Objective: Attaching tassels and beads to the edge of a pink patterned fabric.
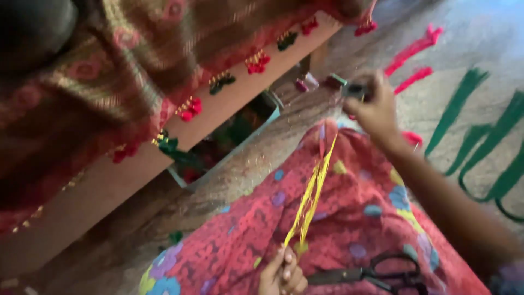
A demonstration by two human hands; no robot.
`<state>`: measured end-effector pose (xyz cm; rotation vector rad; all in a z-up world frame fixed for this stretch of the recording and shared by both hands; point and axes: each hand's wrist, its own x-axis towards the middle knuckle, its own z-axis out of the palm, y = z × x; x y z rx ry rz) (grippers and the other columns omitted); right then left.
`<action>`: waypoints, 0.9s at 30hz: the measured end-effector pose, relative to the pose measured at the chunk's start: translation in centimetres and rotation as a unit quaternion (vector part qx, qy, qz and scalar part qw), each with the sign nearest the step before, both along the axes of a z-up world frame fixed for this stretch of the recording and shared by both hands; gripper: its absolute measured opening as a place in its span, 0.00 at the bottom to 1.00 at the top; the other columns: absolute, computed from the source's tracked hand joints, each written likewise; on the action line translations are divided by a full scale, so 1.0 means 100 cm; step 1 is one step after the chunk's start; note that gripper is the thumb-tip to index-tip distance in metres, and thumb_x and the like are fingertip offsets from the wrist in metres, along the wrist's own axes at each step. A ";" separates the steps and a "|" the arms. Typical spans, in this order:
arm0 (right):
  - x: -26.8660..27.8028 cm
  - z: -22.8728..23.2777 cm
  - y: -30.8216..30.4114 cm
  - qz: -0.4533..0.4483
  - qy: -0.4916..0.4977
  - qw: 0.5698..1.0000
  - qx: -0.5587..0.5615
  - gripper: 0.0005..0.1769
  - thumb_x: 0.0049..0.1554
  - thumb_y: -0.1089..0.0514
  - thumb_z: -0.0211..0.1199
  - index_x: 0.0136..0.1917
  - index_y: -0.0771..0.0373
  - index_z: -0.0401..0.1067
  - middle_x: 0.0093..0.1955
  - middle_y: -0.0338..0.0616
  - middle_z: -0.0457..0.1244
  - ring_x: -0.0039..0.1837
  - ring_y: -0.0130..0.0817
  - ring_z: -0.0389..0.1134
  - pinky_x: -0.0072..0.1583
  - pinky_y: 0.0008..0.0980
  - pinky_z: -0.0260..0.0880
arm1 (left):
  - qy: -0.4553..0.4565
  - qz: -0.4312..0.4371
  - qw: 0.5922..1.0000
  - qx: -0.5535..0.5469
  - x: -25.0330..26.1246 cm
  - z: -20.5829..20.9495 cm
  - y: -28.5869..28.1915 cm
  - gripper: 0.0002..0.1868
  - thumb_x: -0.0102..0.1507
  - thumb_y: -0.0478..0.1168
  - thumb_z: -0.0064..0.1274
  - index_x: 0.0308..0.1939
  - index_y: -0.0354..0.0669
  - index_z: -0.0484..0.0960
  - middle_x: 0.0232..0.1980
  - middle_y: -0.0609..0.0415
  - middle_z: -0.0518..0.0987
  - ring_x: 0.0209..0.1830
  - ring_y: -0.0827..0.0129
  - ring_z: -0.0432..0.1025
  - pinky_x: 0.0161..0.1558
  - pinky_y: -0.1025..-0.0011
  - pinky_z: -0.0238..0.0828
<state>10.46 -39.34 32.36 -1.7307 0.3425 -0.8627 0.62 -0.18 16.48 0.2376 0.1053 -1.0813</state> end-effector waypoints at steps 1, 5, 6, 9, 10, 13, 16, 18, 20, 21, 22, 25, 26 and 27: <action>-0.018 0.026 0.035 0.000 0.000 1.000 -0.003 0.20 0.55 0.70 0.63 0.61 0.66 0.66 0.48 0.43 0.65 0.47 0.28 0.67 0.48 0.28 0.70 | 0.000 0.000 1.000 -0.003 0.002 0.001 -0.005 0.19 0.76 0.50 0.28 0.46 0.45 0.72 0.25 0.60 0.68 0.12 0.75 0.53 0.19 0.72 0.49; -0.075 0.050 0.134 0.071 -0.049 0.957 -0.277 0.11 0.56 0.61 0.57 0.54 0.61 0.69 0.48 0.42 0.64 0.48 0.39 0.65 0.53 0.35 0.64 | 0.033 -0.029 0.998 -0.054 -0.001 0.033 -0.021 0.18 0.75 0.50 0.30 0.45 0.45 0.73 0.26 0.60 0.72 0.12 0.75 0.54 0.20 0.72 0.50; -0.074 0.044 0.143 0.107 -0.041 0.955 -0.273 0.12 0.54 0.60 0.59 0.53 0.61 0.69 0.47 0.42 0.64 0.47 0.40 0.65 0.51 0.36 0.64 | 0.035 -0.007 0.998 -0.056 0.003 0.048 -0.030 0.18 0.75 0.50 0.31 0.45 0.44 0.73 0.26 0.59 0.73 0.12 0.76 0.54 0.19 0.73 0.50; -0.063 0.011 0.166 0.213 -0.024 0.944 -0.252 0.15 0.47 0.57 0.65 0.49 0.60 0.70 0.43 0.42 0.64 0.45 0.40 0.66 0.47 0.37 0.65 | 0.035 0.022 0.998 -0.049 0.002 0.062 -0.031 0.18 0.76 0.49 0.31 0.45 0.43 0.72 0.27 0.59 0.73 0.11 0.77 0.55 0.18 0.74 0.50; -0.061 0.005 0.173 0.214 -0.025 0.945 -0.248 0.15 0.47 0.57 0.65 0.49 0.60 0.70 0.43 0.42 0.64 0.45 0.40 0.66 0.47 0.37 0.65 | 0.035 0.024 0.998 -0.044 -0.008 0.049 -0.022 0.18 0.76 0.49 0.31 0.45 0.43 0.72 0.27 0.59 0.73 0.11 0.77 0.55 0.18 0.74 0.50; -0.020 0.015 0.149 0.323 -0.018 0.916 -0.238 0.19 0.41 0.54 0.70 0.44 0.59 0.70 0.40 0.42 0.64 0.42 0.41 0.68 0.42 0.39 0.66 | -0.004 -0.002 1.000 0.021 -0.024 0.013 -0.005 0.17 0.77 0.49 0.30 0.47 0.44 0.72 0.25 0.59 0.71 0.12 0.75 0.54 0.19 0.72 0.50; 0.059 0.034 0.048 0.218 0.081 0.939 0.254 0.22 0.54 0.56 0.70 0.59 0.65 0.69 0.47 0.47 0.72 0.47 0.36 0.75 0.47 0.35 0.76 | -0.041 -0.021 0.997 0.055 -0.022 -0.019 0.004 0.17 0.78 0.49 0.30 0.48 0.45 0.72 0.24 0.59 0.70 0.13 0.74 0.54 0.19 0.70 0.49; 0.075 -0.015 -0.014 0.048 0.189 0.958 0.210 0.15 0.53 0.60 0.71 0.52 0.64 0.72 0.46 0.46 0.71 0.49 0.36 0.74 0.49 0.35 0.76 | -0.049 -0.025 0.998 0.013 -0.019 -0.041 0.015 0.18 0.78 0.51 0.28 0.48 0.47 0.71 0.24 0.60 0.69 0.13 0.74 0.56 0.20 0.70 0.50; 0.039 -0.034 -0.019 -0.005 0.239 0.969 0.057 0.12 0.53 0.59 0.72 0.49 0.64 0.74 0.44 0.47 0.71 0.46 0.38 0.74 0.48 0.37 0.74 | -0.069 -0.057 0.995 0.031 -0.003 -0.152 0.051 0.17 0.77 0.51 0.29 0.47 0.49 0.73 0.24 0.59 0.69 0.15 0.73 0.57 0.22 0.70 0.51; 0.022 -0.043 -0.030 -0.055 0.290 0.950 -0.103 0.10 0.53 0.59 0.73 0.46 0.64 0.76 0.42 0.49 0.71 0.43 0.40 0.74 0.47 0.39 0.72 | -0.083 -0.080 0.992 0.046 0.001 -0.205 0.058 0.17 0.76 0.50 0.31 0.45 0.50 0.74 0.24 0.59 0.70 0.17 0.73 0.58 0.23 0.71 0.53; 0.011 -0.006 -0.005 -0.058 0.287 0.949 -0.113 0.10 0.53 0.59 0.73 0.46 0.64 0.76 0.42 0.49 0.71 0.43 0.40 0.74 0.47 0.39 0.72 | -0.087 -0.078 0.993 0.035 0.019 -0.182 0.042 0.17 0.76 0.50 0.31 0.45 0.50 0.74 0.24 0.59 0.70 0.17 0.73 0.58 0.23 0.71 0.53; -0.038 0.053 0.087 -0.015 0.054 0.968 -0.246 0.11 0.53 0.65 0.64 0.51 0.64 0.74 0.46 0.51 0.69 0.47 0.44 0.72 0.49 0.39 0.71 | 0.056 -0.069 0.995 -0.036 0.051 -0.032 0.016 0.18 0.70 0.55 0.37 0.41 0.53 0.78 0.20 0.61 0.70 0.14 0.75 0.61 0.21 0.72 0.58; -0.042 0.060 0.102 0.035 0.024 0.971 -0.236 0.11 0.54 0.65 0.64 0.52 0.64 0.73 0.47 0.51 0.68 0.48 0.44 0.72 0.49 0.38 0.71 | 0.166 -0.002 0.967 0.193 0.062 0.082 -0.018 0.18 0.73 0.52 0.32 0.42 0.46 0.74 0.22 0.55 0.71 0.15 0.71 0.64 0.21 0.72 0.60; -0.050 0.078 0.107 0.082 -0.013 0.970 -0.229 0.11 0.55 0.64 0.63 0.53 0.64 0.72 0.48 0.51 0.68 0.49 0.44 0.71 0.50 0.38 0.71 | 0.258 0.059 0.875 0.406 0.051 0.206 -0.056 0.19 0.76 0.48 0.27 0.43 0.38 0.70 0.25 0.49 0.72 0.17 0.67 0.67 0.21 0.72 0.62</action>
